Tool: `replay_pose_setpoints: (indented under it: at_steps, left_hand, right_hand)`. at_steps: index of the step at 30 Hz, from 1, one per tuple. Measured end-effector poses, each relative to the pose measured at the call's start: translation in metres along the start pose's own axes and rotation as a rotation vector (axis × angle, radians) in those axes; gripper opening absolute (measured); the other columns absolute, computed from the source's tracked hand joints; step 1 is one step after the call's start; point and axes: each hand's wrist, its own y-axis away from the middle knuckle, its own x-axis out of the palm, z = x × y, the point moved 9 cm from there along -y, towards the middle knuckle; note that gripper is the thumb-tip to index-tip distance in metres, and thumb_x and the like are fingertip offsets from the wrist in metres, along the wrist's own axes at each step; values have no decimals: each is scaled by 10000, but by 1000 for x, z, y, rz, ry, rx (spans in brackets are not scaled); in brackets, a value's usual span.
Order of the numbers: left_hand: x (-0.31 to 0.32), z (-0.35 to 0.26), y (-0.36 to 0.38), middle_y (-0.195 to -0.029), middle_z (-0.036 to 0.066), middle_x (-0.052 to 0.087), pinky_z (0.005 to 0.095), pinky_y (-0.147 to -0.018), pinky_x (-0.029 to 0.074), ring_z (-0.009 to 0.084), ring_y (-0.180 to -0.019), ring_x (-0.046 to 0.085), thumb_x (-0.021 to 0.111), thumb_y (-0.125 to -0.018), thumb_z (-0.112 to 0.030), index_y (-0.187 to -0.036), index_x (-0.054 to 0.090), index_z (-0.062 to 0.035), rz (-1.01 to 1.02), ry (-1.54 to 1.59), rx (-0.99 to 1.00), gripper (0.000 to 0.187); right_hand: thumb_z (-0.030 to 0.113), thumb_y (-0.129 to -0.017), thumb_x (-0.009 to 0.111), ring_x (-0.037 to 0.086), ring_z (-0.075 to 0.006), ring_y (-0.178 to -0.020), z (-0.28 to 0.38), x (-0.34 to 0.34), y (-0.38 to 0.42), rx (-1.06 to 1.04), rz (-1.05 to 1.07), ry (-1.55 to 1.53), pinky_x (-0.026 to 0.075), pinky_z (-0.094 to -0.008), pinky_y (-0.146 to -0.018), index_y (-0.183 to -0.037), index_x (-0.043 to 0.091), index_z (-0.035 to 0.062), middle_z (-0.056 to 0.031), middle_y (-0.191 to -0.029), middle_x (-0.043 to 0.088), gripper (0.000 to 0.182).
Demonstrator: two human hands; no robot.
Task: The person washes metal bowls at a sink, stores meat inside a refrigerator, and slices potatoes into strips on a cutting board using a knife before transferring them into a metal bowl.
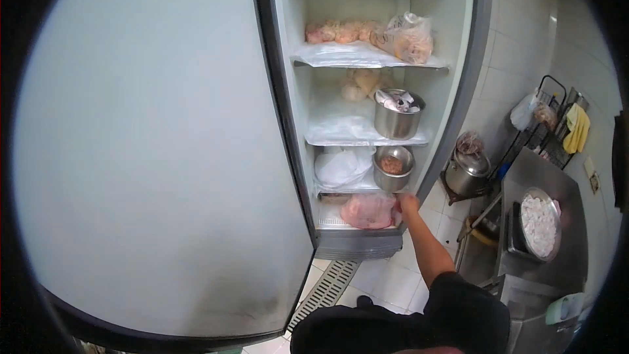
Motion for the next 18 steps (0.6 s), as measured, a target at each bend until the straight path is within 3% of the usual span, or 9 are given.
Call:
replay_pose_setpoints:
  at_steps: [2, 5, 8, 11, 18]
  left_hand:
    - [0, 1, -2, -1223, 108, 495, 358, -894, 410, 228, -1077, 499, 407, -934, -379, -1268, 434, -23, 7, 5, 6, 489]
    - [0, 5, -6, -1231, 108, 493, 357, -900, 406, 228, -1085, 496, 405, -935, -382, -1273, 431, -22, 15, 4, 9, 494]
    - [2, 9, -11, -1238, 108, 490, 355, -906, 402, 227, -1094, 492, 404, -936, -385, -1278, 429, -22, 25, -3, 5, 499]
    - [1, 8, -14, -1245, 108, 487, 354, -912, 398, 227, -1102, 488, 402, -937, -388, -1283, 426, -22, 26, -7, 12, 504]
    - [-7, 3, -8, -1262, 109, 480, 352, -927, 388, 226, -1121, 480, 398, -940, -395, -1294, 420, -22, 21, -12, 44, 515]
  right_hand:
    - [74, -725, 554, 527, -221, -416, -4, -20, 47, -13, 196, 195, 403, -362, -369, -588, 567, 22, -129, -527, 542, 147]
    - [48, -722, 514, 516, -234, -392, -55, -71, 95, 84, 84, 249, 395, -361, -337, -533, 555, 12, -142, -494, 530, 197]
    - [-8, -746, 517, 542, -253, -463, -119, -113, 133, 410, 53, 137, 458, -363, -403, -713, 537, -11, -148, -604, 557, 38]
    - [2, -739, 532, 558, -247, -490, -130, -135, 167, 465, 131, 94, 487, -371, -445, -755, 544, -2, -147, -630, 569, 20]
    - [21, -751, 538, 568, -238, -521, -117, -185, 188, 457, 48, 30, 510, -376, -499, -755, 549, 29, -127, -648, 574, 14]
